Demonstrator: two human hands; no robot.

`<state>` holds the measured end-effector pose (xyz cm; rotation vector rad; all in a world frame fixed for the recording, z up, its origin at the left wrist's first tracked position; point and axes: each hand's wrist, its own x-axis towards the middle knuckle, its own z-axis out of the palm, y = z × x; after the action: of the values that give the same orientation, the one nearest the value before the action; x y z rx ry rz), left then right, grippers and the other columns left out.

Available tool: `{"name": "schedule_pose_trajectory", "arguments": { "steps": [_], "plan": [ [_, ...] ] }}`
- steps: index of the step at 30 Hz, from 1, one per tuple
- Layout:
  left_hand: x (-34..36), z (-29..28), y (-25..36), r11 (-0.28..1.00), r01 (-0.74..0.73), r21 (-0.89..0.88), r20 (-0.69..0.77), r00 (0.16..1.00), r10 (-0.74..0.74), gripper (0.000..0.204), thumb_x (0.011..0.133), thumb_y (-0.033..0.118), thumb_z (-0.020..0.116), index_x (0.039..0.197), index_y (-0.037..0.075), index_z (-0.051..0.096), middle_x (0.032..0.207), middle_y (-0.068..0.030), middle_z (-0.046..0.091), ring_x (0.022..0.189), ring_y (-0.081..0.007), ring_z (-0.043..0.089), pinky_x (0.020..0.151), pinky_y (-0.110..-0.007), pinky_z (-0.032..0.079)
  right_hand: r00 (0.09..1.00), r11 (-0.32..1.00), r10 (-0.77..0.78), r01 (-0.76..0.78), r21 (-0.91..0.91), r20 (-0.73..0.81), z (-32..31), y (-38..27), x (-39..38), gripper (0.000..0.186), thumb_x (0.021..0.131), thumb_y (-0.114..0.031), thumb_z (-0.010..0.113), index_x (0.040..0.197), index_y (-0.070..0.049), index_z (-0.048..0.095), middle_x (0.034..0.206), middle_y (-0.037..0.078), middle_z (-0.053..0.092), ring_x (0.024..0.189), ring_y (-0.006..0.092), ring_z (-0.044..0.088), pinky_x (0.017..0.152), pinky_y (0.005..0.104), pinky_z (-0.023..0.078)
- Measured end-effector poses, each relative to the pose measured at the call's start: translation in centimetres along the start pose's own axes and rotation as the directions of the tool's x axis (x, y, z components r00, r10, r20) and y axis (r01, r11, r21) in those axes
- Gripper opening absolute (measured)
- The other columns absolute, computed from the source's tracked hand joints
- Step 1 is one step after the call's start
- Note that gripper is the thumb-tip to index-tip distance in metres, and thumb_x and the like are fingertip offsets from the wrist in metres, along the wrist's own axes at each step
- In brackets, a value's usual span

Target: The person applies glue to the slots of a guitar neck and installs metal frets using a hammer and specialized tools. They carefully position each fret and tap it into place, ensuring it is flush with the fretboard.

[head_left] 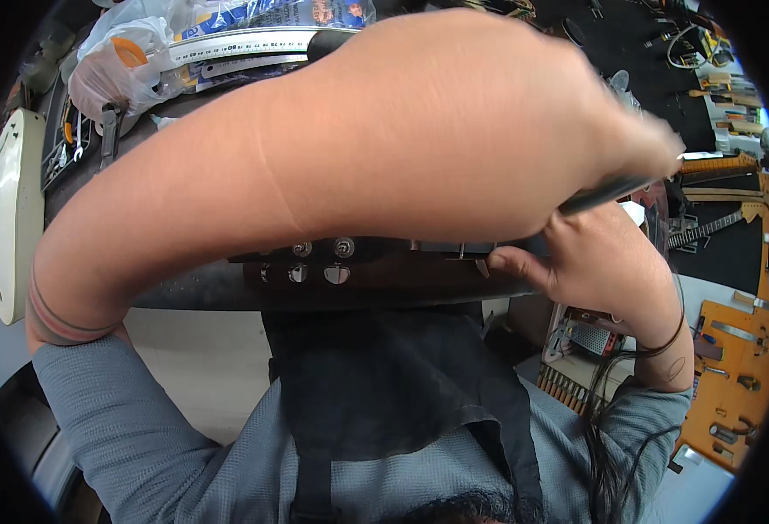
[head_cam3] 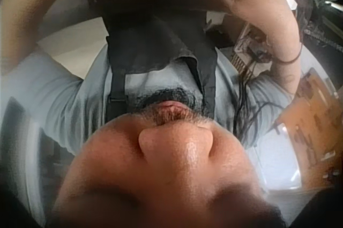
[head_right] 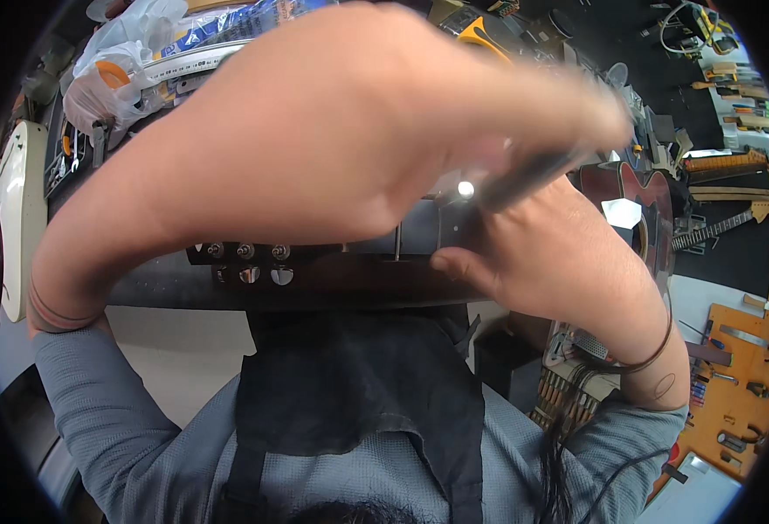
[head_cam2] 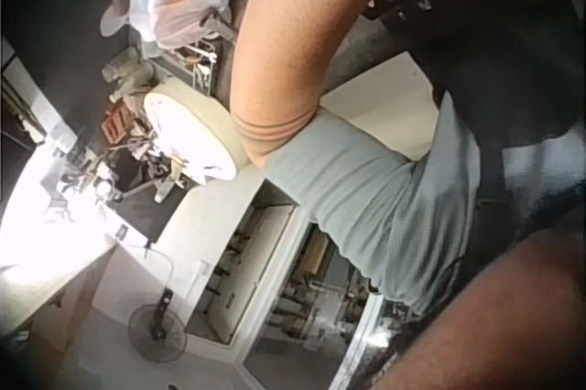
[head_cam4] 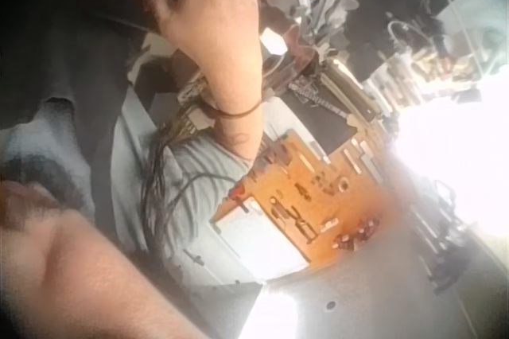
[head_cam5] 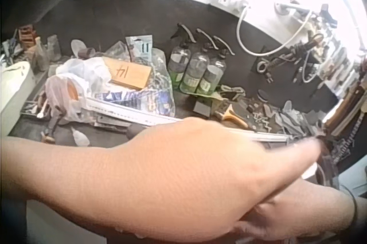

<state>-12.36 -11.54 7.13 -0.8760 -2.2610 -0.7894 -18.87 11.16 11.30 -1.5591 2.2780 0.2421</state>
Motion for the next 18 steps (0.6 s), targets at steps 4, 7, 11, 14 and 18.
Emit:
{"name": "schedule_pose_trajectory", "arguments": {
  "steps": [4, 7, 11, 14, 18],
  "plan": [
    [0.9, -2.6, -0.3, 0.999, 0.032, -0.031, 0.305, 0.952, -0.021, 0.049, 0.093, 0.002, 0.065, 0.14, 0.014, 0.063, 0.116, -0.0171, 0.078, 0.101, -0.0306, 0.079, 0.085, -0.038, 0.064, 1.0, 1.0, 0.008, -0.008, 0.027, 0.011, -0.2, 0.3, 0.2, 0.066, 0.092, -0.038, 0.078, 0.138, 0.003, 0.054, 0.133, 0.03, 0.058, 0.129, 0.0488, 0.056, 0.112, 0.0534, 0.045],
    [1.3, -7.1, 0.4, 0.946, 0.291, -0.143, 0.526, 0.832, -0.176, 0.072, 0.096, -0.004, 0.058, 0.163, 0.012, 0.036, 0.133, -0.0206, 0.069, 0.118, -0.0331, 0.074, 0.093, -0.039, 0.064, 0.988, 0.999, -0.052, 0.052, -0.007, -0.143, 0.4, 1.0, -0.3, 0.067, 0.09, -0.036, 0.08, 0.137, 0.003, 0.051, 0.13, 0.027, 0.055, 0.122, 0.0471, 0.056, 0.106, 0.0529, 0.046],
    [-8.4, -6.5, 4.3, 0.871, 0.459, -0.176, -0.176, 0.856, -0.486, 0.047, 0.108, 0.002, 0.059, 0.155, -0.001, 0.051, 0.13, -0.0138, 0.072, 0.101, -0.0132, 0.067, 0.092, -0.026, 0.052, 0.986, 0.892, 0.065, 0.012, 0.451, -0.155, 1.1, 0.6, -4.2, 0.054, 0.095, -0.034, 0.079, 0.128, 0.0, 0.054, 0.114, 0.019, 0.061, 0.102, 0.039, 0.063, 0.092, 0.0456, 0.051],
    [-15.6, -6.3, 8.2, 0.705, 0.705, -0.076, -0.513, 0.579, -0.634, 0.04, 0.104, -0.009, 0.053, 0.143, -0.003, 0.063, 0.141, -0.0127, 0.069, 0.12, -0.0197, 0.069, 0.098, -0.028, 0.055, 0.981, 0.642, -0.187, 0.157, 0.75, -0.046, 3.8, 2.1, -7.1, 0.036, 0.098, -0.025, 0.078, 0.119, -0.002, 0.061, 0.103, 0.014, 0.065, 0.091, 0.0336, 0.066, 0.082, 0.0404, 0.053],
    [-25.3, -2.2, 8.9, 0.384, 0.88, 0.28, -0.628, 0.47, -0.619, 0.04, 0.102, -0.01, 0.056, 0.138, 0.0, 0.068, 0.129, -0.0117, 0.073, 0.114, -0.0204, 0.069, 0.098, -0.032, 0.054, 0.967, 0.674, 0.255, -0.17, 0.719, -0.01, 9.9, 2.0, -8.9, 0.027, 0.095, -0.017, 0.078, 0.112, -0.001, 0.065, 0.101, 0.016, 0.069, 0.093, 0.0347, 0.068, 0.081, 0.0431, 0.054]
  ]
}}
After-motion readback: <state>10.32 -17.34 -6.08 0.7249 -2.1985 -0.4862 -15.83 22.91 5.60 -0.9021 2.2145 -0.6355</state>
